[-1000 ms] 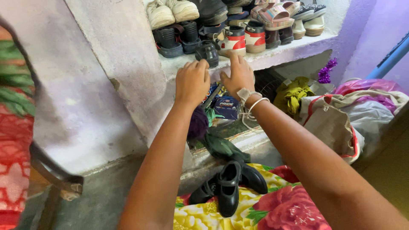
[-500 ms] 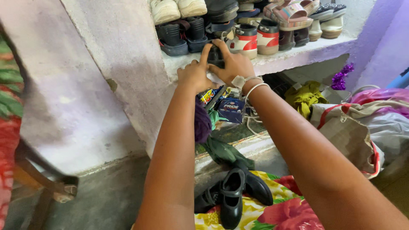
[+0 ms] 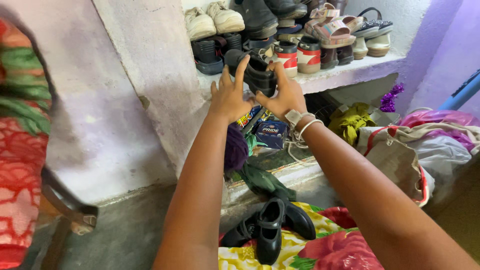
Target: The person organizes a collection of shoes on a built-in shelf. They pick up various pairs, including sneakers, sandals, and flip-flops, and place them neatly on the shelf.
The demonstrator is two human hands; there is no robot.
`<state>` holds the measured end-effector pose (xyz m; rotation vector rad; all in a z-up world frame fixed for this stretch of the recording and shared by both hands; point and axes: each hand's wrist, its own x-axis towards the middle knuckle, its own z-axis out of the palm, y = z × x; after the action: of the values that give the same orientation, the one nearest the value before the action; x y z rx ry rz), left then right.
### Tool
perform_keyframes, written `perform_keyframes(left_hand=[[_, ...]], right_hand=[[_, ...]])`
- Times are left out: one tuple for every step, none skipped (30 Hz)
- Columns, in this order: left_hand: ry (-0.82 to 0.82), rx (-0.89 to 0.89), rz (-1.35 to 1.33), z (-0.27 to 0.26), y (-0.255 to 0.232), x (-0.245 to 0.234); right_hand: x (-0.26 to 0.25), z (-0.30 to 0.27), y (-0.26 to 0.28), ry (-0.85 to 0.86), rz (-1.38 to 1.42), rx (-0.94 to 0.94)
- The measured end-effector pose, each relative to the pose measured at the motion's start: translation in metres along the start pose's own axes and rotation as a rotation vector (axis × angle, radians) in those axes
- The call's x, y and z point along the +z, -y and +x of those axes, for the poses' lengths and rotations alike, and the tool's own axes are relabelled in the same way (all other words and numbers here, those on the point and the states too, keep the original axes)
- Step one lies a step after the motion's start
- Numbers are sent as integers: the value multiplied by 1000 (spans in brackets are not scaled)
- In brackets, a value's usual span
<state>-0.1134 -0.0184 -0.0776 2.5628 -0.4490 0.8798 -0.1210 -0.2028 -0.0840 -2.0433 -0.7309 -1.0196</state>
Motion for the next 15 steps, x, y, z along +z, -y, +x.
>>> perform_keyframes(left_hand=[[-71,24,-7,-7,-2,-2],[-136,50,44,-13,-3,-5],[-199,79,92,-19,-4,-7],[-263,106,140,-25,-4,-8],[-257,164,196,-34,-2,-7],[-251,222,251,-43,1,-6],[-244,279,309,-55,4,-2],[-217,402,361,-71,2,10],[-188,521,417,-93,1,23],[-156,505,413,-114,1,38],[-124,488,408,-138,2,55],[-79,464,384,-164,4,72],[-41,445,358,-186,6,89],[-18,433,344,-207,9,107],[4,423,333,-228,13,123]], right_hand=[[-5,-7,2,-5,82,-10],[-10,-15,3,-10,165,-19],[-14,-23,3,-16,244,-26],[-18,-30,3,18,256,-1],[-23,-39,2,53,267,29],[-26,-48,-1,89,279,59],[-28,-59,-3,111,230,60],[-30,-71,-7,134,182,62],[-29,-84,-11,161,139,62],[-27,-99,-16,239,80,77],[-24,-116,-20,319,22,94],[-17,-136,-24,415,-41,119],[-12,-156,-29,507,-110,140],[-4,-178,-32,563,-175,154],[4,-200,-34,617,-238,167]])
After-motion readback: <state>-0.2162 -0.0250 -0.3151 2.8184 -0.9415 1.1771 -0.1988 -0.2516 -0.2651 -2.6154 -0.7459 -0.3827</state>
